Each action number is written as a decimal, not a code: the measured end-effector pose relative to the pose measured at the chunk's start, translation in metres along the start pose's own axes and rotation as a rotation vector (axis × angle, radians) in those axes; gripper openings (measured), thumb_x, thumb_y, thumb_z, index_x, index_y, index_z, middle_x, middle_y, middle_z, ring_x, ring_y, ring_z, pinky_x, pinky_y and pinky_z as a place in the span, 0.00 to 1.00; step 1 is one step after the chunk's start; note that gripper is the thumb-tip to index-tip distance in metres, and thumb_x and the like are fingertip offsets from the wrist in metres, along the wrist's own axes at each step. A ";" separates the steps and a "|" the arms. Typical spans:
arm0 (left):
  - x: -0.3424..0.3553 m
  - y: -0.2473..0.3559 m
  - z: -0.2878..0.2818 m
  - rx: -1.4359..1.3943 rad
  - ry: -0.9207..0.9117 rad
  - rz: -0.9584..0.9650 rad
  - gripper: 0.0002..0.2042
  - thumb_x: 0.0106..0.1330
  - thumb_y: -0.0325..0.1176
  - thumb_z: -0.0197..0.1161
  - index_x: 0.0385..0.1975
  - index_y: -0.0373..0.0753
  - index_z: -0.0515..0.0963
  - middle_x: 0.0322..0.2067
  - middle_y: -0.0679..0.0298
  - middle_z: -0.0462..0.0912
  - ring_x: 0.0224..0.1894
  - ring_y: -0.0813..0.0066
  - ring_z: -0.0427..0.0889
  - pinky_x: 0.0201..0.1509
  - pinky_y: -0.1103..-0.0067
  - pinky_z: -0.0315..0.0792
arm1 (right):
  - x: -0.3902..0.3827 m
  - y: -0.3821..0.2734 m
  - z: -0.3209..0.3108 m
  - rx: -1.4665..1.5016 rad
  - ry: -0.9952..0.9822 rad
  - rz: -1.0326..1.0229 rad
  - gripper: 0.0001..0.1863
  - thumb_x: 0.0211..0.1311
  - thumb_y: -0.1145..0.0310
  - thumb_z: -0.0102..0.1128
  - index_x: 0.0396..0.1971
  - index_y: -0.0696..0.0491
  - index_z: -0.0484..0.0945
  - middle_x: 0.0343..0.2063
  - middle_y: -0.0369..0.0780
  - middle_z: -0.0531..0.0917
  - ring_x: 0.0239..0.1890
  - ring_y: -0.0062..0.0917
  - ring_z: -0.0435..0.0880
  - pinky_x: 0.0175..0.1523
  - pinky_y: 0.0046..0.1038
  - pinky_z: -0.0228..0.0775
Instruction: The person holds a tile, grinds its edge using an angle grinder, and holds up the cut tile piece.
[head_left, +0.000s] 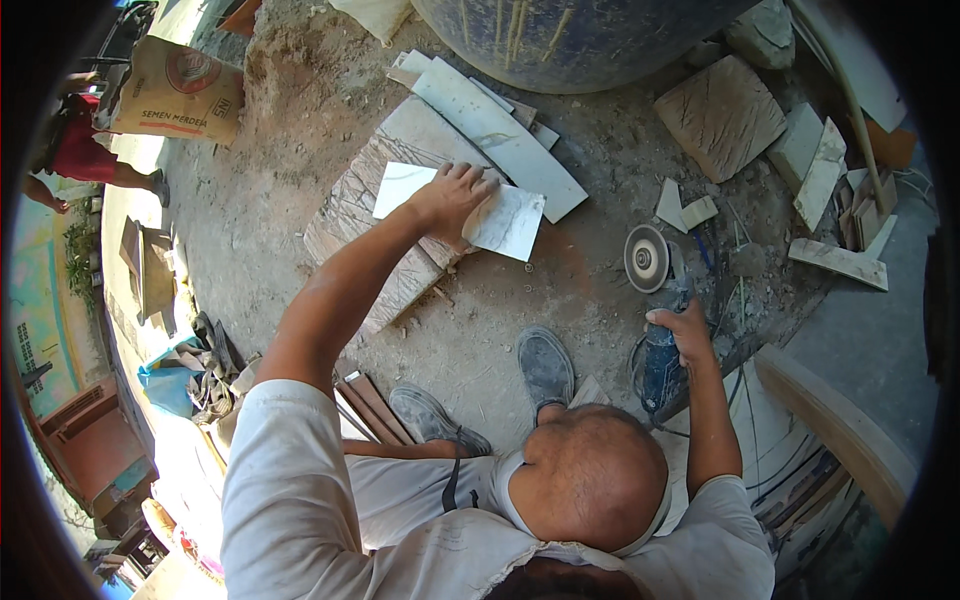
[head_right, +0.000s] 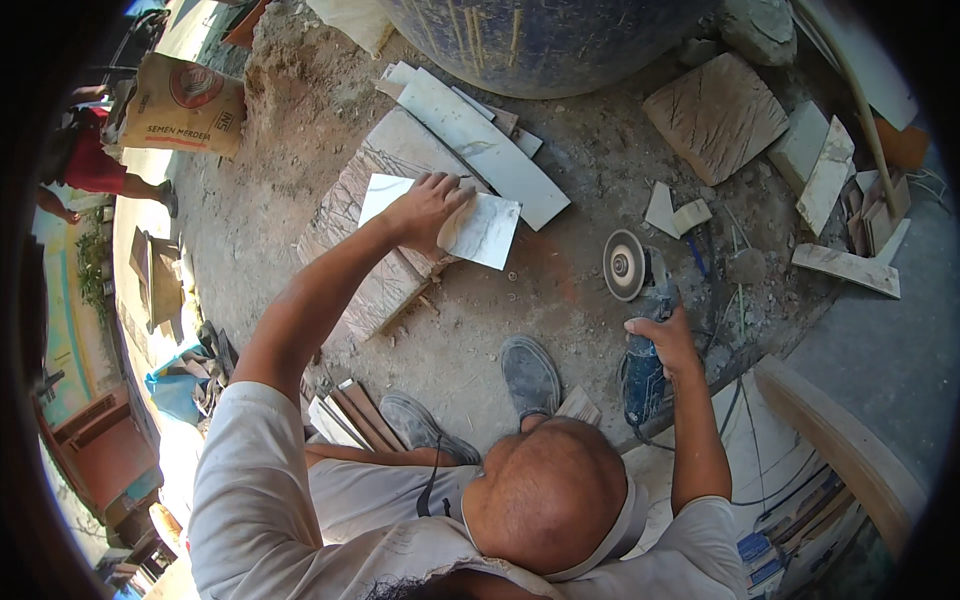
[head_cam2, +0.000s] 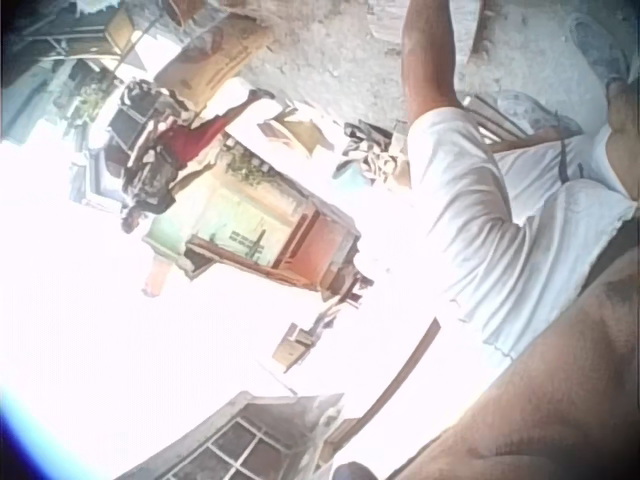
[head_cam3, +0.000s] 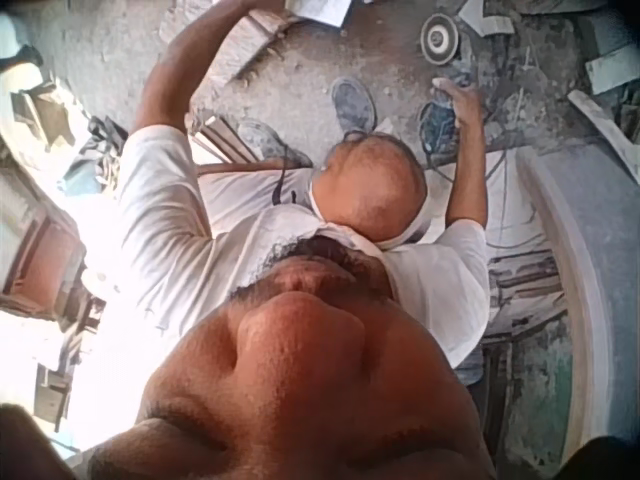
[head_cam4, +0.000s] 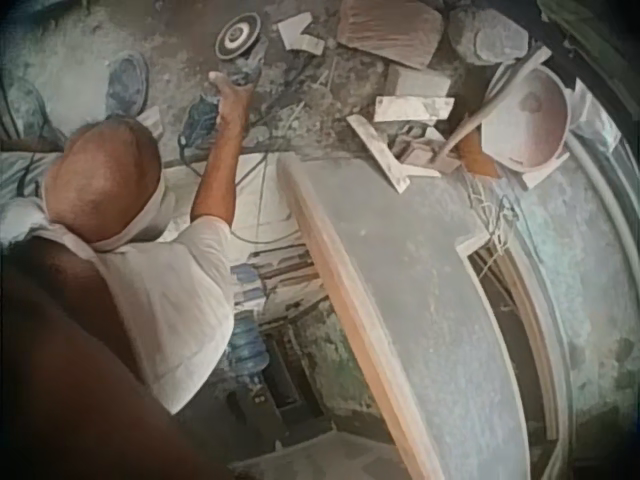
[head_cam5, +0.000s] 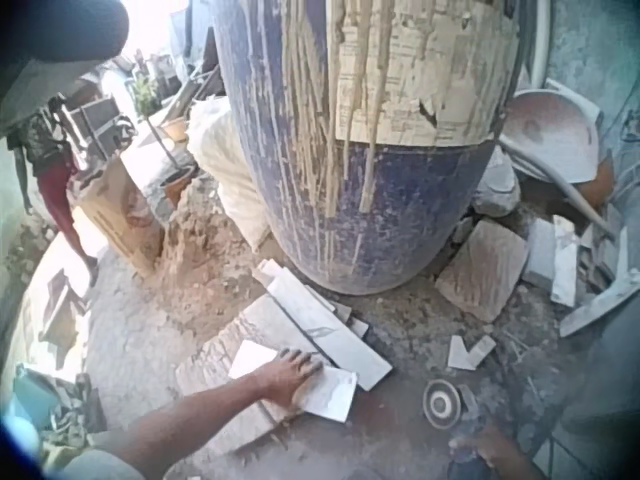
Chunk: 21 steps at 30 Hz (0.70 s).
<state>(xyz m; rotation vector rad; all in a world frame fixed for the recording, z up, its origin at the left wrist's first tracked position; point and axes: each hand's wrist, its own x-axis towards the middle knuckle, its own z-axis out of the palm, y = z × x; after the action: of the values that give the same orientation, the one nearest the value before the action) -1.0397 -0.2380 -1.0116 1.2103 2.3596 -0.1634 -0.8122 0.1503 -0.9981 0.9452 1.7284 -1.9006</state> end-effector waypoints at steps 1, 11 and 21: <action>-0.009 -0.006 -0.004 -0.211 0.118 -0.084 0.56 0.30 0.48 0.78 0.65 0.35 0.60 0.58 0.47 0.67 0.63 0.50 0.66 0.70 0.61 0.60 | -0.001 0.000 0.001 -0.002 0.001 0.001 0.39 0.40 0.79 0.70 0.59 0.57 0.68 0.46 0.39 0.79 0.44 0.27 0.80 0.49 0.28 0.76; -0.053 0.025 -0.011 -1.941 0.572 -0.598 0.39 0.51 0.57 0.71 0.54 0.35 0.64 0.47 0.55 0.68 0.45 0.65 0.68 0.48 0.52 0.70 | -0.004 -0.010 0.001 0.027 -0.010 -0.016 0.38 0.41 0.79 0.69 0.59 0.57 0.68 0.42 0.40 0.81 0.36 0.26 0.83 0.40 0.28 0.79; -0.045 0.049 -0.004 -1.822 0.588 -1.007 0.48 0.47 0.51 0.76 0.63 0.29 0.58 0.57 0.44 0.70 0.54 0.53 0.75 0.52 0.55 0.73 | -0.005 -0.008 0.008 0.031 -0.080 -0.023 0.32 0.45 0.78 0.68 0.55 0.57 0.69 0.36 0.39 0.80 0.29 0.25 0.83 0.33 0.27 0.80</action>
<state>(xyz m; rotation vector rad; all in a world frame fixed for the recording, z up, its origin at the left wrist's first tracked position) -0.9795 -0.2405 -0.9818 -0.8636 1.9143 1.7249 -0.8156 0.1427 -0.9890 0.8524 1.6754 -1.9575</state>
